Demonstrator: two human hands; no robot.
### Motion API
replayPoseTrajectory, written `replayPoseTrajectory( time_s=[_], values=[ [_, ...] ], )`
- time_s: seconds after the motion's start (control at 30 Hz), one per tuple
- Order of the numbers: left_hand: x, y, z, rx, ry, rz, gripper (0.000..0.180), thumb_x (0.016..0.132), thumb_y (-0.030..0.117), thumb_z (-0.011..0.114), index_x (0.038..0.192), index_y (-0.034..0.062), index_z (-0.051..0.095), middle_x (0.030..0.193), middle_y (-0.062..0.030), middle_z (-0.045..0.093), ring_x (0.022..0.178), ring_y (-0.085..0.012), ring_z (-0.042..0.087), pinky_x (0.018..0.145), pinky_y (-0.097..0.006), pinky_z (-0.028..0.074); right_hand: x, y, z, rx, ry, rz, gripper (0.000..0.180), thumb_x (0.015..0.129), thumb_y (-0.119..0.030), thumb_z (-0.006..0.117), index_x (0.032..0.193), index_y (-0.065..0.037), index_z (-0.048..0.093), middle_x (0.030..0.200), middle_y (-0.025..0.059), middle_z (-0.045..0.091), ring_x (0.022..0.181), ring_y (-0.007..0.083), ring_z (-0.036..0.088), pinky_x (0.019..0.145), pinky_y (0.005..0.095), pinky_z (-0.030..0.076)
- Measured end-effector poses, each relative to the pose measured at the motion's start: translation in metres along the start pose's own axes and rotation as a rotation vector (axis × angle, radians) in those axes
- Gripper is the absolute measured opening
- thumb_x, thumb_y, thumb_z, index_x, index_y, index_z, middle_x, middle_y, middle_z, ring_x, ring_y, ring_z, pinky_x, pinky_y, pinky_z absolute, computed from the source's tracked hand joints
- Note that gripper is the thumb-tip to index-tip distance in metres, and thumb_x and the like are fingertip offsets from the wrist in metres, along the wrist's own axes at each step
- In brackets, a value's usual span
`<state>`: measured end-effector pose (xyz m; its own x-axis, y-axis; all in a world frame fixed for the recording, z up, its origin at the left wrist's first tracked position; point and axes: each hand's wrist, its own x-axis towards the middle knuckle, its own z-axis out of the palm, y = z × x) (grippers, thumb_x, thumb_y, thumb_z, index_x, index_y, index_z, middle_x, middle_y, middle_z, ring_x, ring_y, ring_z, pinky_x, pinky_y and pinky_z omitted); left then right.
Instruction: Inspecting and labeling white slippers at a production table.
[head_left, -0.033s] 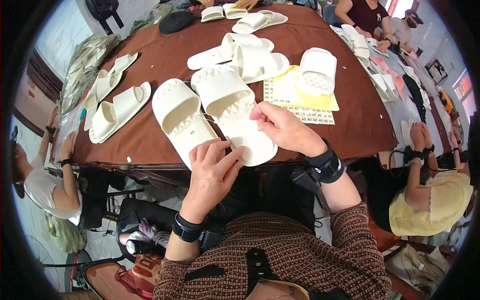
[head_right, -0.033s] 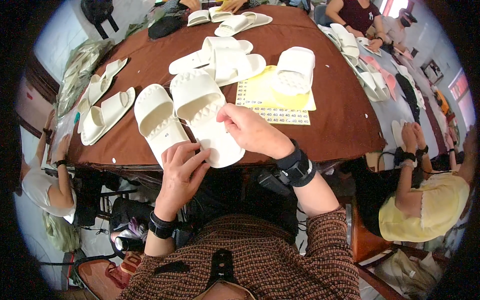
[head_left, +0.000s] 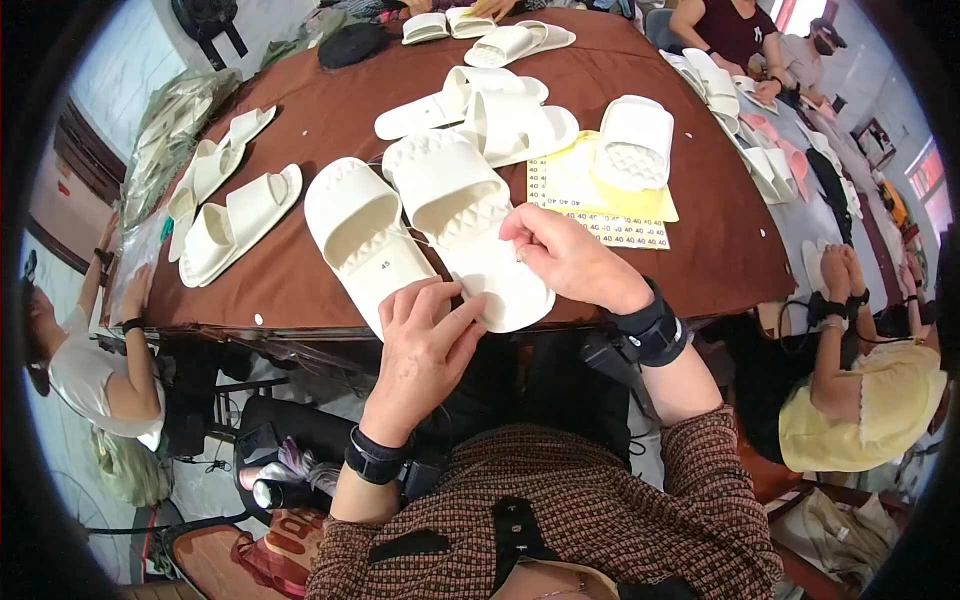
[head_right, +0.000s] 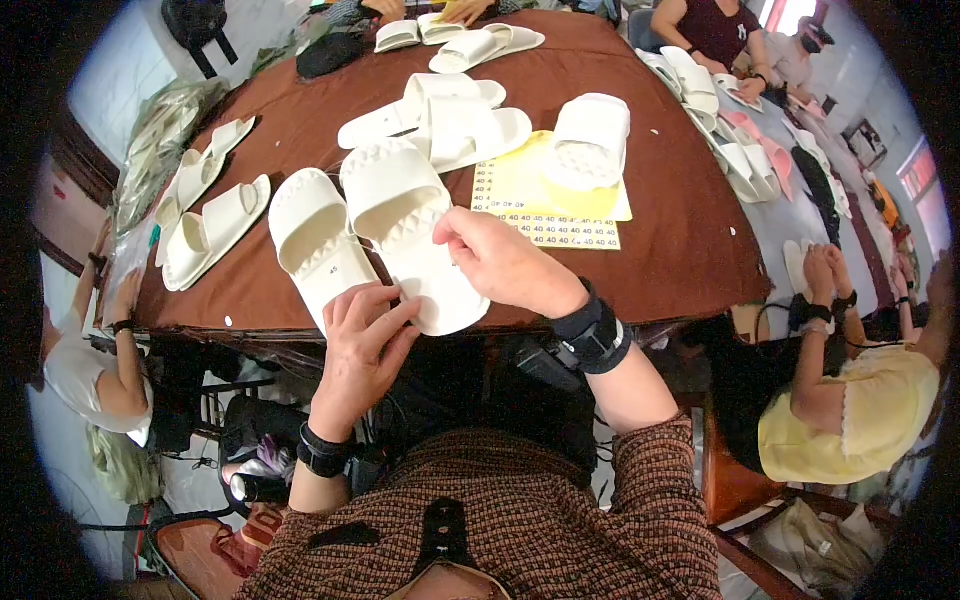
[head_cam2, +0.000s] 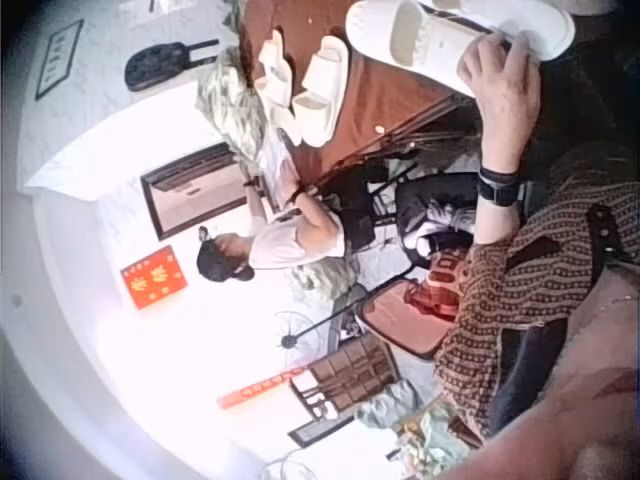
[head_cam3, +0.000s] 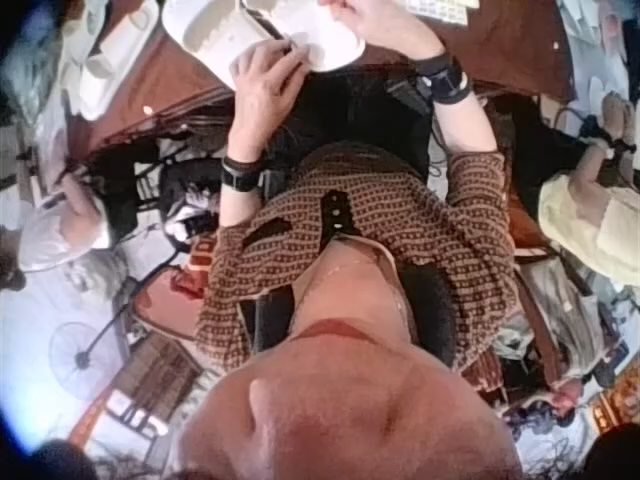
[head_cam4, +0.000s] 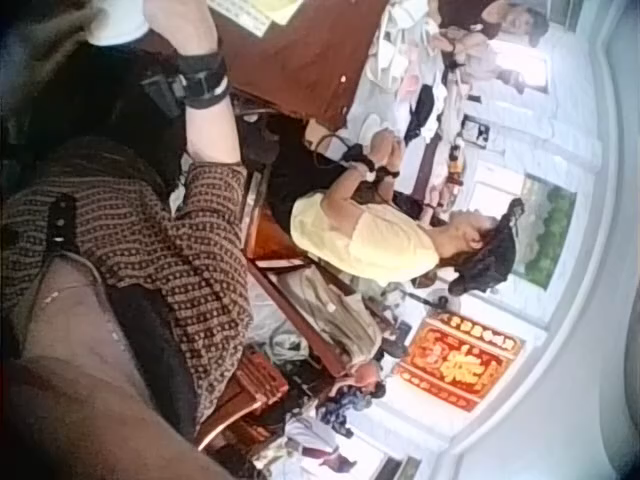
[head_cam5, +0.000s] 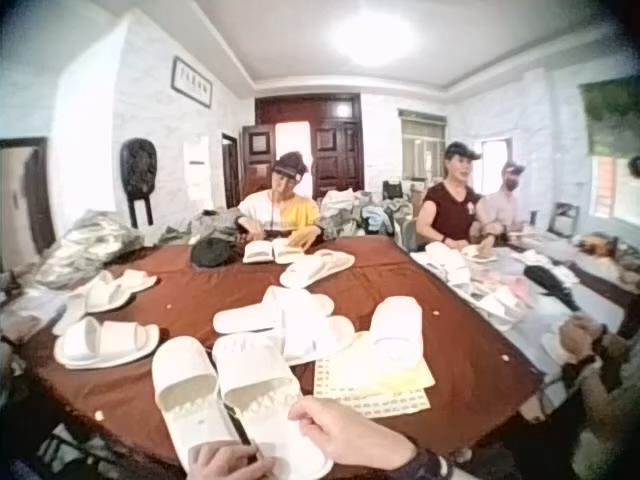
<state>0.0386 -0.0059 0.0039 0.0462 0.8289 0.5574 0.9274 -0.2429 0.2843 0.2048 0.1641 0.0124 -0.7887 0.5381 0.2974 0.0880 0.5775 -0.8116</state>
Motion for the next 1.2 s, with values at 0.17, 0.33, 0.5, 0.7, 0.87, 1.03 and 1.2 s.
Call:
replayPoseTrajectory(
  time_s=[0.17, 0.33, 0.5, 0.7, 0.87, 1.03, 1.2],
  values=[
    [0.000, 0.000, 0.000, -0.008, -0.003, -0.003, 0.029, 0.079, 0.013, 0.074, 0.107, 0.0129, 0.070, 0.110, -0.0074, 0.060, 0.108, -0.0287, 0.055, 0.095, -0.043, 0.038, 0.001, -0.001, 0.001, -0.063, -0.001, 0.011, 0.016, 0.088, -0.003, 0.053, 0.103, 0.001, 0.055, 0.091, 0.0157, 0.061, 0.084, 0.0300, 0.060, 0.077, 0.0379, 0.049],
    [0.000, -0.001, 0.000, 0.007, -0.003, 0.003, 0.029, 0.080, 0.014, 0.074, 0.108, 0.0128, 0.070, 0.110, -0.0074, 0.060, 0.109, -0.0288, 0.055, 0.095, -0.043, 0.037, 0.005, 0.002, 0.001, -0.092, -0.005, 0.000, 0.015, 0.088, -0.003, 0.053, 0.102, 0.000, 0.055, 0.092, 0.0156, 0.060, 0.085, 0.0300, 0.060, 0.077, 0.0380, 0.050],
    [-0.001, -0.002, 0.002, 0.005, -0.007, 0.001, 0.030, 0.080, 0.014, 0.074, 0.109, 0.0125, 0.070, 0.110, -0.0075, 0.060, 0.110, -0.0289, 0.054, 0.096, -0.044, 0.037, 0.014, 0.011, 0.000, -0.103, -0.035, 0.022, 0.016, 0.087, -0.004, 0.056, 0.102, 0.000, 0.055, 0.093, 0.0153, 0.060, 0.086, 0.0295, 0.060, 0.077, 0.0379, 0.050],
    [-0.001, 0.001, 0.000, 0.015, -0.012, 0.001, 0.030, 0.079, 0.013, 0.074, 0.109, 0.0117, 0.070, 0.109, -0.0078, 0.059, 0.109, -0.0293, 0.054, 0.095, -0.044, 0.037, 0.015, 0.012, -0.002, -0.146, -0.009, 0.057, 0.019, 0.087, -0.007, 0.060, 0.103, 0.001, 0.055, 0.091, 0.0100, 0.061, 0.085, 0.0200, 0.059, 0.078, 0.0336, 0.050],
    [0.000, 0.000, 0.001, 0.012, -0.009, -0.001, 0.031, 0.079, 0.013, 0.074, 0.109, 0.0115, 0.070, 0.109, -0.0080, 0.059, 0.109, -0.0295, 0.054, 0.095, -0.044, 0.037, 0.015, 0.010, 0.001, -0.145, 0.059, 0.094, 0.018, 0.087, -0.007, 0.060, 0.102, 0.000, 0.054, 0.089, 0.0128, 0.061, 0.083, 0.0234, 0.061, 0.076, 0.0354, 0.051],
    [0.001, 0.001, 0.000, 0.013, -0.014, -0.003, 0.030, 0.079, 0.013, 0.074, 0.110, 0.0116, 0.070, 0.109, -0.0080, 0.060, 0.110, -0.0297, 0.054, 0.096, -0.044, 0.037, 0.015, 0.013, 0.008, -0.200, 0.162, 0.000, 0.019, 0.087, -0.007, 0.061, 0.103, 0.000, 0.053, 0.087, 0.0161, 0.061, 0.080, 0.0258, 0.060, 0.075, 0.0366, 0.050],
    [-0.002, -0.002, 0.001, 0.006, -0.012, -0.004, 0.030, 0.080, 0.013, 0.074, 0.110, 0.0120, 0.070, 0.110, -0.0080, 0.060, 0.111, -0.0297, 0.054, 0.096, -0.044, 0.037, 0.017, 0.005, 0.002, -0.170, 0.127, 0.044, 0.021, 0.087, -0.008, 0.062, 0.105, 0.000, 0.053, 0.088, 0.0150, 0.061, 0.080, 0.0251, 0.059, 0.076, 0.0354, 0.050]
  ],
)
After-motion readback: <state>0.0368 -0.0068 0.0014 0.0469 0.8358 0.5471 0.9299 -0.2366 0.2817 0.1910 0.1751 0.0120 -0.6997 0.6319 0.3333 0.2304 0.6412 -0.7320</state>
